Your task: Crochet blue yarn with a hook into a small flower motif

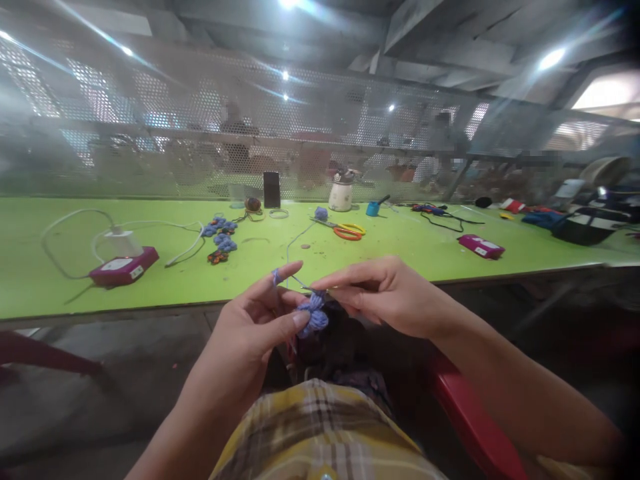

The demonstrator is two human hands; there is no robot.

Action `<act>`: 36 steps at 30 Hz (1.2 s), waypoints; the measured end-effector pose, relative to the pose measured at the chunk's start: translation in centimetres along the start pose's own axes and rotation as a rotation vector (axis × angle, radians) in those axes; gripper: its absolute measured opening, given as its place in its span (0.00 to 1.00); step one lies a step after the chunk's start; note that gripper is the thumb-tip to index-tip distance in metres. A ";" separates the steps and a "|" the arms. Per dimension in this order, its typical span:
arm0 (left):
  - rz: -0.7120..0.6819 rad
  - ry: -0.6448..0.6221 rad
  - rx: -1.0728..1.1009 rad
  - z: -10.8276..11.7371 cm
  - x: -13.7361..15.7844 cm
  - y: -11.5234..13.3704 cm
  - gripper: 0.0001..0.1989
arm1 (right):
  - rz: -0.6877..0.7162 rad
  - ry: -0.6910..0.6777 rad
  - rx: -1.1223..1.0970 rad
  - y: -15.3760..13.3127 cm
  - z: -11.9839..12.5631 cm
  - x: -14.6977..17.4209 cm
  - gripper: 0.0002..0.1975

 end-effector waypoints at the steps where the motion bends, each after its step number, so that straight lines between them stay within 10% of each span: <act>1: -0.006 0.003 -0.004 0.0 0.0 0.0 0.30 | -0.038 -0.029 -0.038 0.3 -0.1 -0.2 0.13; 13: -0.037 0.017 -0.054 0.8 -0.5 -0.1 0.29 | -0.319 -0.223 -0.303 2.9 -1.4 -1.4 0.16; 36: -0.032 0.021 -0.101 0.6 -0.3 -0.6 0.16 | -0.324 -0.119 -0.471 3.8 -2.1 -1.0 0.19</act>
Point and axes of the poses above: each hand's wrist, its own x-axis away from the middle knuckle, its own z-axis out of the back of the hand, y = z × x, the point moved 10 cm from there along -x, towards the middle knuckle, and after that the axes turned 2 degrees about -z, right-handed, at the moved point
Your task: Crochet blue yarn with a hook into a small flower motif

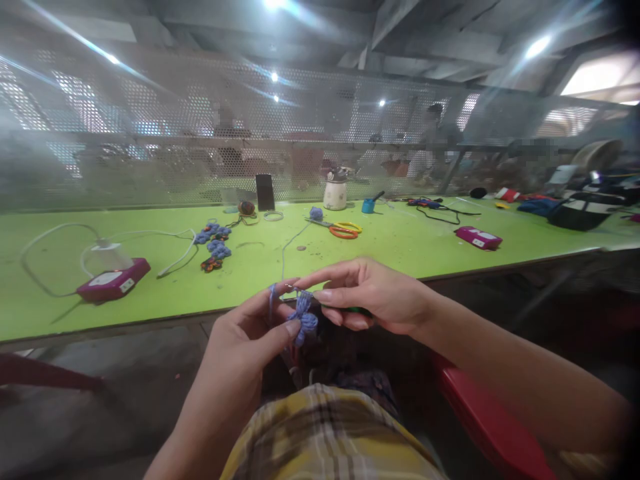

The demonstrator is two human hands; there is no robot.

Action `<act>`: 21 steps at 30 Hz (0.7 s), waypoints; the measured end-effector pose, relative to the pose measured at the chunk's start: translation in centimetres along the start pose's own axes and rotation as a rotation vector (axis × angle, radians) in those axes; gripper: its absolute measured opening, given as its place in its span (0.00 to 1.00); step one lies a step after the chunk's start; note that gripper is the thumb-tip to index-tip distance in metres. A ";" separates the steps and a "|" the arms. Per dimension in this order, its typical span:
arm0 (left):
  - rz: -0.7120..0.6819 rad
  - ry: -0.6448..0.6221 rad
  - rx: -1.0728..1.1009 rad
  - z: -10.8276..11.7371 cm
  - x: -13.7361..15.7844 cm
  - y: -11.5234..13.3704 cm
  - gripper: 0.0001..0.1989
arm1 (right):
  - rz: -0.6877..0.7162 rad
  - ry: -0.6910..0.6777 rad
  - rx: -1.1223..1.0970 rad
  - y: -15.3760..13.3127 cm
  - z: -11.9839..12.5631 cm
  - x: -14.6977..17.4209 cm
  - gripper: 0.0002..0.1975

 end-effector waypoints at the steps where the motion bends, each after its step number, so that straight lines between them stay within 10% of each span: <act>1: 0.002 0.011 0.001 0.1 0.0 0.0 0.16 | 0.001 0.005 -0.004 0.1 -0.1 0.0 0.19; 21: 0.037 0.039 0.094 0.7 -0.4 -0.5 0.24 | 0.080 0.169 0.108 0.0 0.5 0.1 0.13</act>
Point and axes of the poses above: each hand's wrist, its own x-axis away from the middle knuckle, its own z-axis out of the back of the hand, y = z × x, the point moved 10 cm from there along -x, towards the middle knuckle, and after that the axes turned 2 degrees about -z, right-handed, at the moved point
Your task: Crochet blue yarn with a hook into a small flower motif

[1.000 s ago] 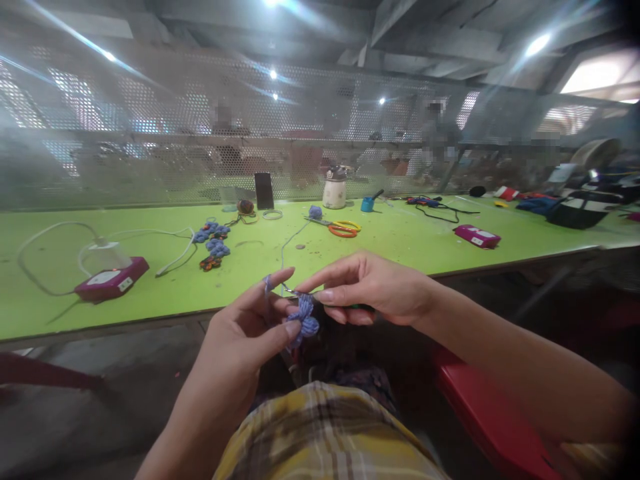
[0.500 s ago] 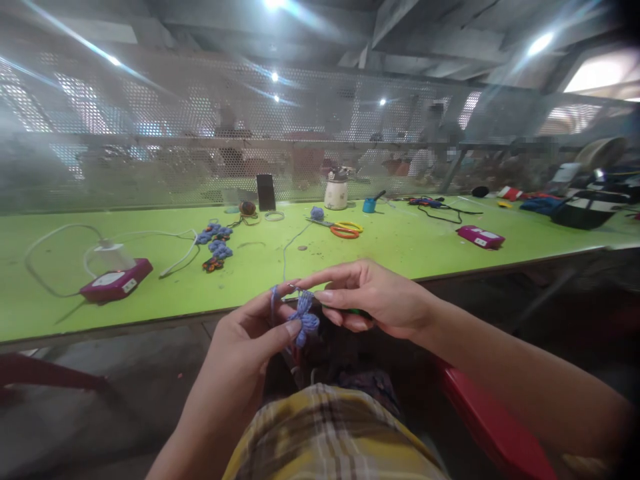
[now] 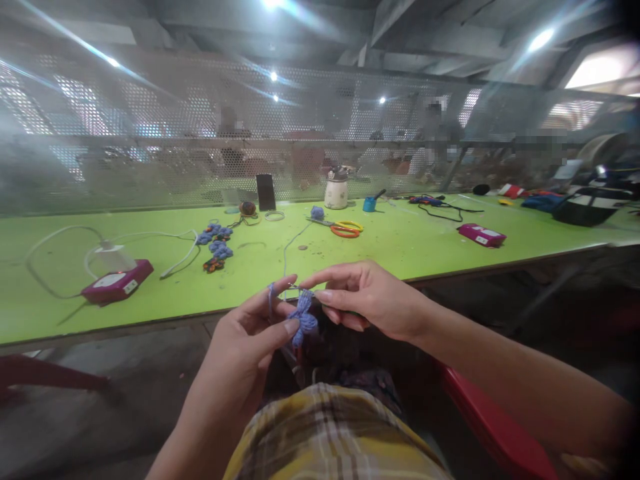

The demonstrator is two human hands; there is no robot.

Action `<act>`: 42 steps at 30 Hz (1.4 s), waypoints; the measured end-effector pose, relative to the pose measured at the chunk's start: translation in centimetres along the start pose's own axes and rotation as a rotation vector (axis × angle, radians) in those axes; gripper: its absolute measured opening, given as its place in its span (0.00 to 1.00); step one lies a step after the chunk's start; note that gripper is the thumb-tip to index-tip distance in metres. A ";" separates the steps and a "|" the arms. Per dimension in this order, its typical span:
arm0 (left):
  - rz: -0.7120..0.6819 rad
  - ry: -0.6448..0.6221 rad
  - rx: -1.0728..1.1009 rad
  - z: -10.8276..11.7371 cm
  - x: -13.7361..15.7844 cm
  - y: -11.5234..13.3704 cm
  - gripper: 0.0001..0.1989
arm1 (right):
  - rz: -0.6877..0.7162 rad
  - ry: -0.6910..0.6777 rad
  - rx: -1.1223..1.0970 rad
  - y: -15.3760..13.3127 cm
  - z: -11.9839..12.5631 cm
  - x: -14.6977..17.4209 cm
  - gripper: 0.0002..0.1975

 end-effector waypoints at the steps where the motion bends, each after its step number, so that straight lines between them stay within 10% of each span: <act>1: -0.001 -0.002 0.000 -0.1 0.0 0.0 0.24 | -0.003 0.004 -0.001 0.0 0.0 0.0 0.11; 42: 0.002 -0.016 0.090 0.2 0.0 -0.1 0.23 | 0.020 0.036 -0.255 1.5 -0.4 0.5 0.14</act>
Point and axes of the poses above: each hand's wrist, its own x-axis away from the middle knuckle, its own z-axis out of the back of the hand, y = z × x, the point moved 10 cm from there along -x, towards the middle knuckle, and after that the axes turned 2 degrees about -z, right-handed, at the moved point
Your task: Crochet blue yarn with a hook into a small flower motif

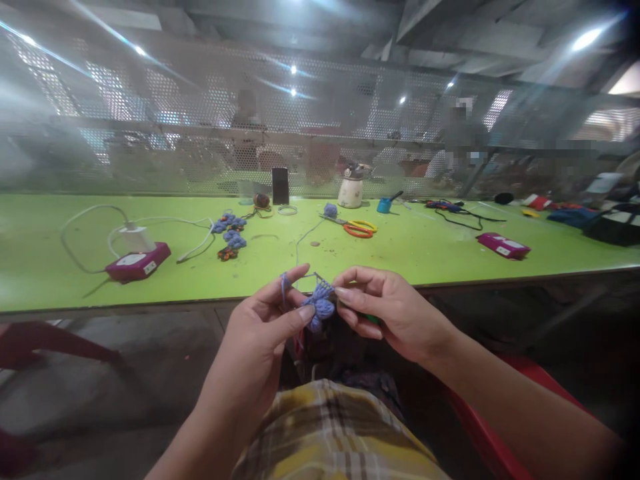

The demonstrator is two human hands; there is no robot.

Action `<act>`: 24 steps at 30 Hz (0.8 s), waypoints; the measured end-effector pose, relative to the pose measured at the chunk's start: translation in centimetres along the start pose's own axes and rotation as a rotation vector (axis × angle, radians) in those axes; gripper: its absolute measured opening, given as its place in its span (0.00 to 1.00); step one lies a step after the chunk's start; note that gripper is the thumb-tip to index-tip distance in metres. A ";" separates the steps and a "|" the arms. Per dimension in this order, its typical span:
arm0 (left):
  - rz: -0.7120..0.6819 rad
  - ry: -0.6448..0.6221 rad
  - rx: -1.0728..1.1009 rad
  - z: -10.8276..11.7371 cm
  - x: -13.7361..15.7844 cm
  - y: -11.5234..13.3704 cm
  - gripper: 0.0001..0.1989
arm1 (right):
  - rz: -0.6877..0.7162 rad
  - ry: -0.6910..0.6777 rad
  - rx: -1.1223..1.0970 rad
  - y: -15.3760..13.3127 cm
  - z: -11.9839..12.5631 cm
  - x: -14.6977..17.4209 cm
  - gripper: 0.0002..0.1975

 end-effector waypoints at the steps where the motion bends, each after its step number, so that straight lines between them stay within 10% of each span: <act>1: 0.002 -0.002 0.002 0.0 0.0 0.0 0.23 | 0.001 0.000 0.001 0.0 0.0 0.0 0.14; 24: 0.005 -0.007 -0.017 -0.5 0.2 -0.1 0.21 | -0.130 0.034 -0.049 0.8 -0.9 -0.4 0.16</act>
Point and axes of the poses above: each hand's wrist, its own x-axis away from the middle knuckle, its own z-axis out of the back of the hand, y = z × x, the point moved 10 cm from there along -x, towards the middle knuckle, and after that the axes turned 2 degrees about -z, right-handed, at the moved point
